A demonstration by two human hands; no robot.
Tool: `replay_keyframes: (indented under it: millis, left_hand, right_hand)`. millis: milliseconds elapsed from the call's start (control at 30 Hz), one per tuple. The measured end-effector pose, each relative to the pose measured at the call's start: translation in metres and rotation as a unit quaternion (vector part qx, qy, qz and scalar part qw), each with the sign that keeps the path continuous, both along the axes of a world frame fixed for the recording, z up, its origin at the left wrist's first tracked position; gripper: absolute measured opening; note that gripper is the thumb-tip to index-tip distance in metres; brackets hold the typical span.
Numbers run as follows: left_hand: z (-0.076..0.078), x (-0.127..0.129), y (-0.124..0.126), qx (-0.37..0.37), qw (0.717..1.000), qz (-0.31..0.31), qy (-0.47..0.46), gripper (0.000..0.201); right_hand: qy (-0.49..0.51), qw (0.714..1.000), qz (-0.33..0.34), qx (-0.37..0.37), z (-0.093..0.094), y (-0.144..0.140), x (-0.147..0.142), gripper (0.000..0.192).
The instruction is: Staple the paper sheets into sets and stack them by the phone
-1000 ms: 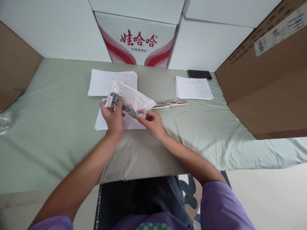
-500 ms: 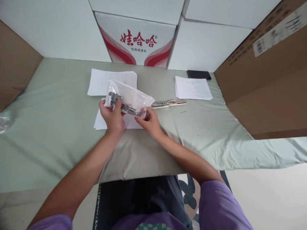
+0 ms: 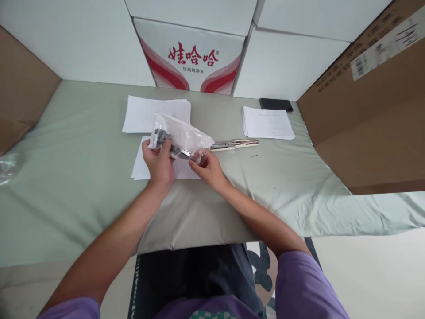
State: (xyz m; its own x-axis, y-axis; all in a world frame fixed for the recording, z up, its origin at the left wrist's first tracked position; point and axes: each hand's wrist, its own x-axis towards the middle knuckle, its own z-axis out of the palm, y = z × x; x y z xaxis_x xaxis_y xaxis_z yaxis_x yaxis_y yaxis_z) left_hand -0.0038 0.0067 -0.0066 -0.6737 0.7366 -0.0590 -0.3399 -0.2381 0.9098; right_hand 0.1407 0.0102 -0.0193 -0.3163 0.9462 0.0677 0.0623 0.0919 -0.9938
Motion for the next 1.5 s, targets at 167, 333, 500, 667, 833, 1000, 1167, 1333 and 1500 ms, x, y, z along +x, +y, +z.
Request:
replay_keyframes:
  millis: [167, 333, 500, 667, 833, 1000, 1167, 1333, 1500]
  left_hand:
    - [0.001, 0.000, -0.001, -0.016, 1.000, -0.006, -0.019, 0.055]
    - [0.003, -0.001, -0.001, 0.002, 1.000, -0.011, -0.001, 0.056]
    - [0.001, -0.001, 0.001, 0.017, 1.000, -0.018, 0.015, 0.060]
    - [-0.001, -0.002, 0.001, 0.009, 1.000, -0.021, 0.005, 0.057]
    - [-0.002, -0.003, 0.003, -0.005, 0.999, -0.022, -0.023, 0.054]
    - [0.001, -0.009, 0.005, 0.003, 0.999, -0.019, -0.039, 0.051]
    - [0.002, -0.013, 0.006, 0.008, 0.999, -0.026, -0.031, 0.050]
    - [0.001, -0.011, 0.005, -0.003, 0.999, -0.037, -0.035, 0.053]
    - [0.001, -0.010, 0.003, -0.006, 0.998, -0.050, -0.035, 0.051]
  right_hand:
    - [-0.003, 0.999, -0.032, 0.016, 0.001, -0.003, 0.000, 0.035]
    - [0.023, 0.999, -0.047, 0.000, -0.001, -0.002, 0.000, 0.045]
    - [0.048, 0.997, -0.037, -0.037, -0.004, 0.001, 0.001, 0.050]
    - [0.060, 0.997, -0.035, -0.015, -0.006, 0.001, 0.003, 0.045]
    - [0.030, 0.999, -0.030, -0.002, 0.002, 0.002, 0.007, 0.043]
    - [0.046, 0.997, 0.067, -0.013, 0.015, 0.007, 0.020, 0.038]
    - [0.047, 0.987, 0.156, 0.001, 0.022, 0.010, 0.035, 0.027]
    - [0.071, 0.982, 0.176, -0.015, 0.034, 0.014, 0.045, 0.026]
    - [0.069, 0.980, 0.175, -0.064, 0.044, 0.020, 0.052, 0.020]
